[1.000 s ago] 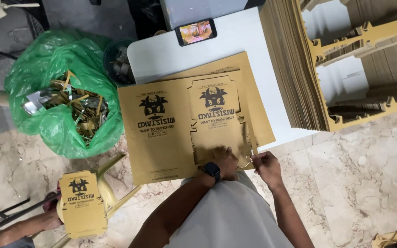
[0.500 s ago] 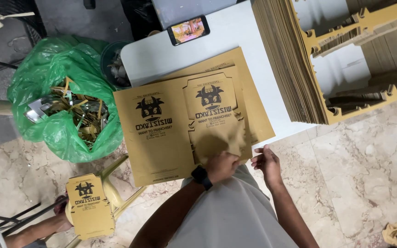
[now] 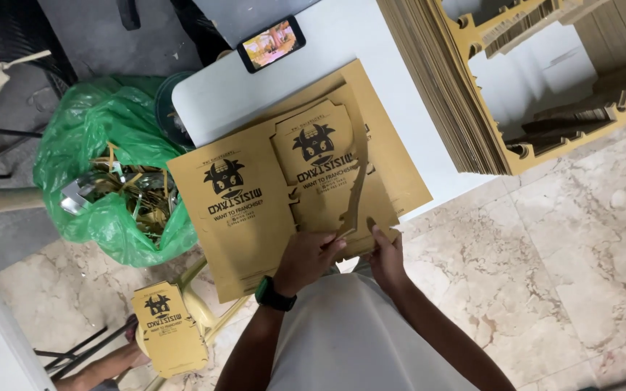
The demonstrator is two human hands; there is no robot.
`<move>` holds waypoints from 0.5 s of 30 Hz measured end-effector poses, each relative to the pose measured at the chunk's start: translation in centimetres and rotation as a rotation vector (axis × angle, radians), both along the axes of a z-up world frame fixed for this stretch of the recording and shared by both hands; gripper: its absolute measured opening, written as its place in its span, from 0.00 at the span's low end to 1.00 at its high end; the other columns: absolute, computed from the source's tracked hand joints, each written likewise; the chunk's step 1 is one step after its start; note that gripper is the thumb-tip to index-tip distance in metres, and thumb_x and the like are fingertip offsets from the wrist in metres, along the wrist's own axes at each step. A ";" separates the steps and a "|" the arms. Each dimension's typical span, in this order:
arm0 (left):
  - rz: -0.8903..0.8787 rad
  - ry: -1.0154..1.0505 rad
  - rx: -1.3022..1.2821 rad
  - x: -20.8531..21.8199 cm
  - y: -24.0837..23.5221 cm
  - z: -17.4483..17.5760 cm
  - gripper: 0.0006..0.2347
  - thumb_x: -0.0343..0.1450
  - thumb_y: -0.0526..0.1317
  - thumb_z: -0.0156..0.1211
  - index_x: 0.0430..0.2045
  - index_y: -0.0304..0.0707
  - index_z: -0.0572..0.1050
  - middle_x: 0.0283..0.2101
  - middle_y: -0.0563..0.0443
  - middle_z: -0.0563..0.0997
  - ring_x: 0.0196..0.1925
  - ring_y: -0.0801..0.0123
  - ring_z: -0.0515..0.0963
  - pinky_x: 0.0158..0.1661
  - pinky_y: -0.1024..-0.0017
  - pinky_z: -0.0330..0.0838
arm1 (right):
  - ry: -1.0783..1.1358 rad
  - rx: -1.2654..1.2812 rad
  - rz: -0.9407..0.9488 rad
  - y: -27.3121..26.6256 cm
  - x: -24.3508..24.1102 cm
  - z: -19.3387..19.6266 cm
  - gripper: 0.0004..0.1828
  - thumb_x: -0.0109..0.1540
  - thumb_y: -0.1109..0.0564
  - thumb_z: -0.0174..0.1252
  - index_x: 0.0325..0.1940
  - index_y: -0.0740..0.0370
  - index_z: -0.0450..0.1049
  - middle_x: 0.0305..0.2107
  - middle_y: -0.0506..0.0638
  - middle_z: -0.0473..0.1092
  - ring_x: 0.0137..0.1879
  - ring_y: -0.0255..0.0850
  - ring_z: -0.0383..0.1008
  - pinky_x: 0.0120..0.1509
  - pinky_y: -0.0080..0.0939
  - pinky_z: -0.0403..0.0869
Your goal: Manually punching out and separating pre-cut cardboard shapes from larger corrugated board sheets at a workstation.
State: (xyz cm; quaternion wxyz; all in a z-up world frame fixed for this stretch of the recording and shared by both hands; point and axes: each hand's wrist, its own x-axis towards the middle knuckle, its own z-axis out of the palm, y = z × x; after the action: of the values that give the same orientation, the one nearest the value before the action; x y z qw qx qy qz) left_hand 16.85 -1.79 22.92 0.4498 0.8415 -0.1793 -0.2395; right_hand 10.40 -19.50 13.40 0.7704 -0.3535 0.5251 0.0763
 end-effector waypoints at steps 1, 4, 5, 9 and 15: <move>0.007 -0.031 0.005 0.0 0.1 0.3 0.18 0.75 0.42 0.60 0.14 0.34 0.70 0.12 0.40 0.71 0.15 0.54 0.77 0.21 0.73 0.69 | -0.046 -0.078 -0.018 0.3 0.0 -1.5 0.24 0.64 0.54 0.66 0.58 0.58 0.62 0.40 0.53 0.68 0.42 0.46 0.73 0.43 0.47 0.79; 0.112 0.033 -0.041 1.1 0.4 2.6 0.18 0.76 0.40 0.60 0.11 0.35 0.73 0.10 0.48 0.71 0.13 0.76 0.70 0.20 0.78 0.67 | -0.065 -0.262 0.003 -0.2 1.5 0.5 0.16 0.63 0.58 0.66 0.49 0.57 0.66 0.29 0.47 0.66 0.31 0.38 0.69 0.32 0.38 0.72; 0.107 0.029 -0.040 1.5 0.7 3.0 0.18 0.76 0.40 0.60 0.11 0.35 0.73 0.10 0.48 0.71 0.13 0.76 0.70 0.20 0.78 0.67 | -0.068 -0.261 -0.003 -1.1 1.4 -0.2 0.16 0.63 0.58 0.66 0.49 0.57 0.66 0.29 0.47 0.66 0.31 0.38 0.69 0.32 0.38 0.72; 0.148 -0.014 -0.064 2.0 1.8 3.6 0.17 0.73 0.39 0.64 0.10 0.38 0.74 0.09 0.47 0.74 0.12 0.72 0.74 0.18 0.75 0.68 | -0.118 -0.486 0.115 -4.3 1.3 2.2 0.13 0.61 0.56 0.69 0.41 0.59 0.70 0.23 0.50 0.69 0.26 0.38 0.71 0.27 0.37 0.74; 0.172 -0.101 -0.048 2.1 1.3 4.7 0.19 0.71 0.43 0.66 0.09 0.37 0.69 0.08 0.44 0.71 0.09 0.65 0.68 0.17 0.71 0.65 | -0.162 -0.621 0.227 -9.1 1.6 12.8 0.14 0.60 0.57 0.71 0.45 0.61 0.74 0.27 0.54 0.74 0.29 0.42 0.77 0.30 0.44 0.79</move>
State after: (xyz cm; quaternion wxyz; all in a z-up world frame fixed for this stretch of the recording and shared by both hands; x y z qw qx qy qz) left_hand 18.99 -0.53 27.66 0.4790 0.8539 -0.1345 -0.1528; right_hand 11.98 -28.61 26.21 0.6518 -0.6324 0.4176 -0.0302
